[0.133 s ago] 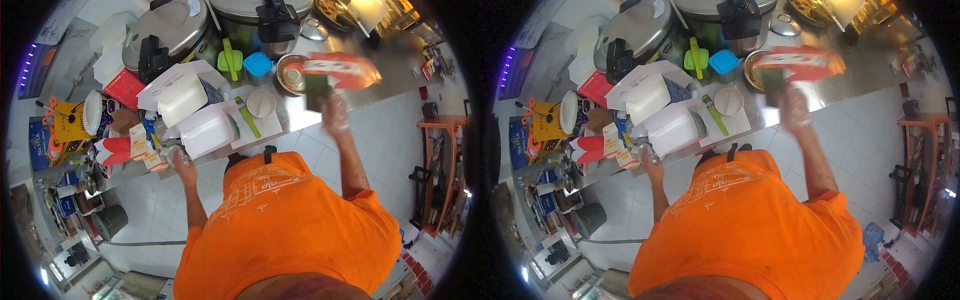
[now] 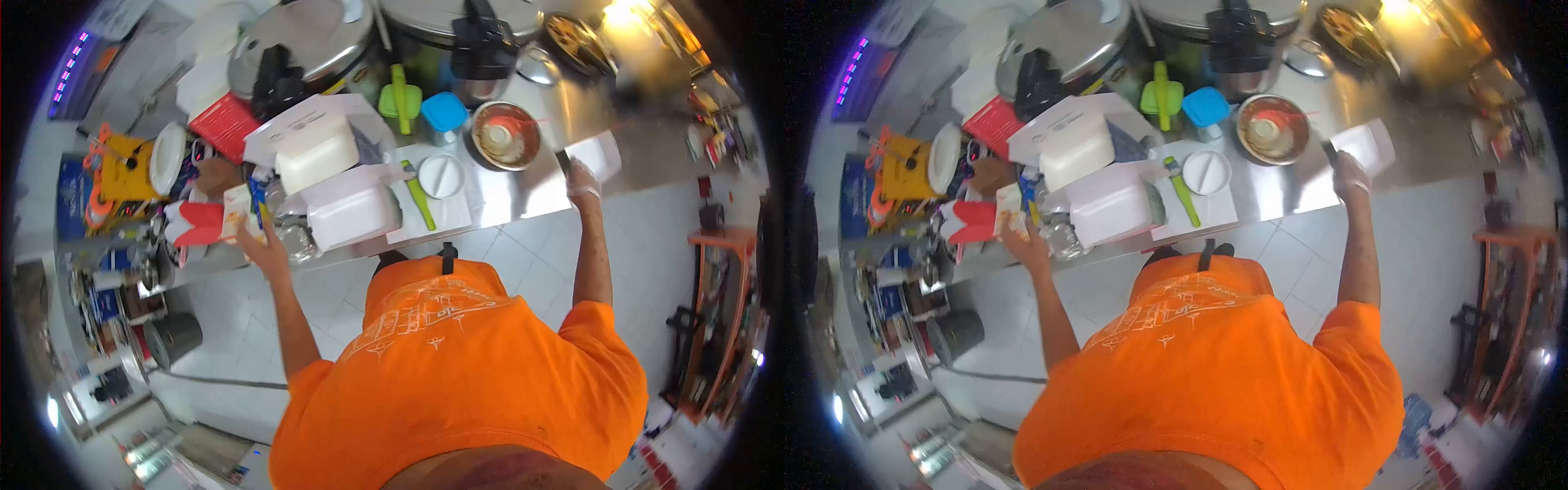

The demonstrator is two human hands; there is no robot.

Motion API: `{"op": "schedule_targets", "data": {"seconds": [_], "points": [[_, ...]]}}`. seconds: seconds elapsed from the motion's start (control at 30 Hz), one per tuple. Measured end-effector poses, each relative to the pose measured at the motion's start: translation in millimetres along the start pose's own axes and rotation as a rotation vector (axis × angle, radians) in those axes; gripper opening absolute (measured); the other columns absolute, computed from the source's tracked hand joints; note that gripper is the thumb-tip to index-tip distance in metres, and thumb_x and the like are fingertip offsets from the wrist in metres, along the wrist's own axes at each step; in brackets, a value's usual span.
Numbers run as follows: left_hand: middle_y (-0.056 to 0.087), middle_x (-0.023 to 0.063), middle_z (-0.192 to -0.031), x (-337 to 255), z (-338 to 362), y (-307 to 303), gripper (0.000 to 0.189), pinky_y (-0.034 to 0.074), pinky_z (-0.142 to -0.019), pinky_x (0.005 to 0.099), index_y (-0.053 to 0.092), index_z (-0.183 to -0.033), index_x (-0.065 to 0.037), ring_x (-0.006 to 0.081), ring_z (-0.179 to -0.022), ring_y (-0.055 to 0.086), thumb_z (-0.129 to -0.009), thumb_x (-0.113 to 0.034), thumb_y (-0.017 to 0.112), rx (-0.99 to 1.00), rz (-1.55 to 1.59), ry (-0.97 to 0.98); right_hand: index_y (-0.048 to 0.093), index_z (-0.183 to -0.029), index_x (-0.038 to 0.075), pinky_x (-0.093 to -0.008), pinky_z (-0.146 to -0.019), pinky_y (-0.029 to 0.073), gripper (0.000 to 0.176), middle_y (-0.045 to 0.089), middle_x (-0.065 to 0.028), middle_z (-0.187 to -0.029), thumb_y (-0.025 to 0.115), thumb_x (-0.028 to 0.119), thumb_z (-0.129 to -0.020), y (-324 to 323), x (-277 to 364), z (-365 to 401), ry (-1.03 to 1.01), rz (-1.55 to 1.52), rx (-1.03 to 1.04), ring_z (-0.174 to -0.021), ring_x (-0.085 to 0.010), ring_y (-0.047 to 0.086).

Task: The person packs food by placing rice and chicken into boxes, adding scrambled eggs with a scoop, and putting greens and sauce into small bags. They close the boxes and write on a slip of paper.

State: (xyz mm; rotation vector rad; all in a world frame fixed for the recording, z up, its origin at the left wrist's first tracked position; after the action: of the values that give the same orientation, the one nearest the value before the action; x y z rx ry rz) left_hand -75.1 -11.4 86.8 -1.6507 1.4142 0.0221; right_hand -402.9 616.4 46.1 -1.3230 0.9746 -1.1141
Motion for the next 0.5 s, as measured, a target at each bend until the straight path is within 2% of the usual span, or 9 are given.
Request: {"op": "schedule_targets", "data": {"seconds": [0.03, 0.13, 0.23, 0.3, 0.33, 0.37, 0.43, 0.47, 0.5], "points": [[0.052, 0.0237, -0.13, -24, -40, -12, 0.05, 0.036, -0.104, 0.0455, 0.047, -0.131, 0.005, 0.0382, -0.121, 0.049, -0.091, -0.02, 0.065, 0.034, 0.012, 0.091, 0.056, -0.119, 0.006, -0.0499, -0.09, 0.048, 0.031, 0.062, -0.0226, -0.114, 0.041, 0.013, -0.093, 45, -22, -11, 0.043, 0.049, 0.18, -0.107, -0.0405, 0.059], [0.057, 0.0219, -0.13, -70, -146, 4, 0.058, 0.041, -0.101, 0.0411, 0.039, -0.141, 0.001, 0.0343, -0.118, 0.055, -0.093, -0.021, 0.062, 0.145, 0.055, 0.355, 0.059, -0.118, 0.01, -0.0492, -0.091, 0.048, 0.032, 0.062, -0.0189, -0.116, 0.044, 0.02, -0.091, 116, -41, -25, 0.123, 0.075, 0.227, -0.109, -0.0396, 0.058], [0.055, 0.022, -0.132, -79, -209, 71, 0.065, 0.041, -0.102, 0.0383, 0.032, -0.147, -0.004, 0.033, -0.12, 0.054, -0.092, -0.018, 0.063, 0.484, 0.239, 0.216, 0.061, -0.121, 0.017, -0.0461, -0.099, 0.045, 0.037, 0.06, -0.0138, -0.126, 0.046, 0.026, -0.089, 143, -40, -30, 0.19, 0.082, 0.337, -0.118, -0.0378, 0.054], [0.056, 0.0201, -0.132, -65, -231, 99, 0.07, 0.042, -0.102, 0.0354, 0.029, -0.15, -0.007, 0.0285, -0.121, 0.054, -0.09, -0.011, 0.065, 0.674, 0.49, 0.101, 0.05, -0.139, 0.02, -0.0429, -0.109, 0.035, 0.054, 0.052, -0.0121, -0.139, 0.046, 0.034, -0.087, 91, -1, -9, 0.429, -0.031, 0.191, -0.129, -0.0318, 0.049], [0.056, 0.019, -0.131, -76, -237, 104, 0.072, 0.042, -0.102, 0.0341, 0.029, -0.15, -0.008, 0.026, -0.121, 0.054, -0.089, -0.008, 0.066, 0.776, 0.689, 0.044, 0.048, -0.14, 0.016, -0.0422, -0.11, 0.034, 0.057, 0.051, -0.0148, -0.14, 0.051, 0.029, -0.084, 97, -4, -7, 0.433, -0.113, 0.066, -0.129, -0.031, 0.048], [0.056, 0.018, -0.131, -86, -243, 108, 0.074, 0.042, -0.102, 0.0329, 0.029, -0.151, -0.009, 0.0236, -0.121, 0.053, -0.087, -0.005, 0.067, 0.876, 0.889, -0.011, 0.052, -0.136, 0.011, -0.0423, -0.106, 0.039, 0.055, 0.057, -0.0191, -0.132, 0.055, 0.017, -0.081, 114, -15, -6, 0.266, -0.145, -0.273, -0.123, -0.033, 0.054], [0.043, 0.012, -0.146, -86, -248, 107, 0.079, 0.035, -0.108, 0.0325, 0.03, -0.151, -0.012, 0.0209, -0.13, 0.044, -0.084, 0.001, 0.068, 0.903, 0.887, -0.022, 0.061, -0.124, 0.008, -0.0384, -0.094, 0.048, 0.044, 0.066, -0.0158, -0.115, 0.058, 0.008, -0.08, 56, 23, 9, 0.2, -0.4, -0.502, -0.105, -0.0298, 0.064], [0.057, 0.0151, -0.13, -85, -250, 108, 0.082, 0.043, -0.1, 0.0303, 0.03, -0.151, -0.013, 0.0193, -0.117, 0.054, -0.081, 0.004, 0.071, 0.884, 0.963, -0.047, 0.062, -0.12, 0.007, -0.0371, -0.091, 0.05, 0.04, 0.067, -0.0145, -0.111, 0.058, 0.007, -0.081, 43, 33, 13, 0.094, -0.496, -0.604, -0.1, -0.0279, 0.065], [0.059, 0.0147, -0.127, -86, -254, 107, 0.087, 0.046, -0.097, 0.0302, 0.03, -0.152, -0.014, 0.0186, -0.112, 0.057, -0.079, 0.004, 0.073, 0.863, 0.987, -0.065, 0.064, -0.116, 0.006, -0.0357, -0.088, 0.051, 0.035, 0.069, -0.0133, -0.107, 0.058, 0.007, -0.081, 27, 47, 16, -0.009, -0.59, -0.703, -0.096, -0.0259, 0.067]]}}
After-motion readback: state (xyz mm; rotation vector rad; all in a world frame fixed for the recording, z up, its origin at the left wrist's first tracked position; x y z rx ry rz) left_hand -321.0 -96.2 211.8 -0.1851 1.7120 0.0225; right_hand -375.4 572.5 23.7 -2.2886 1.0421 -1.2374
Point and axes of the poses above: each hand's wrist, its own z-axis away from the middle knuckle, its own y-axis out of the palm, x = y × z, the point moved 4 cm from there along -z, towards the middle knuckle
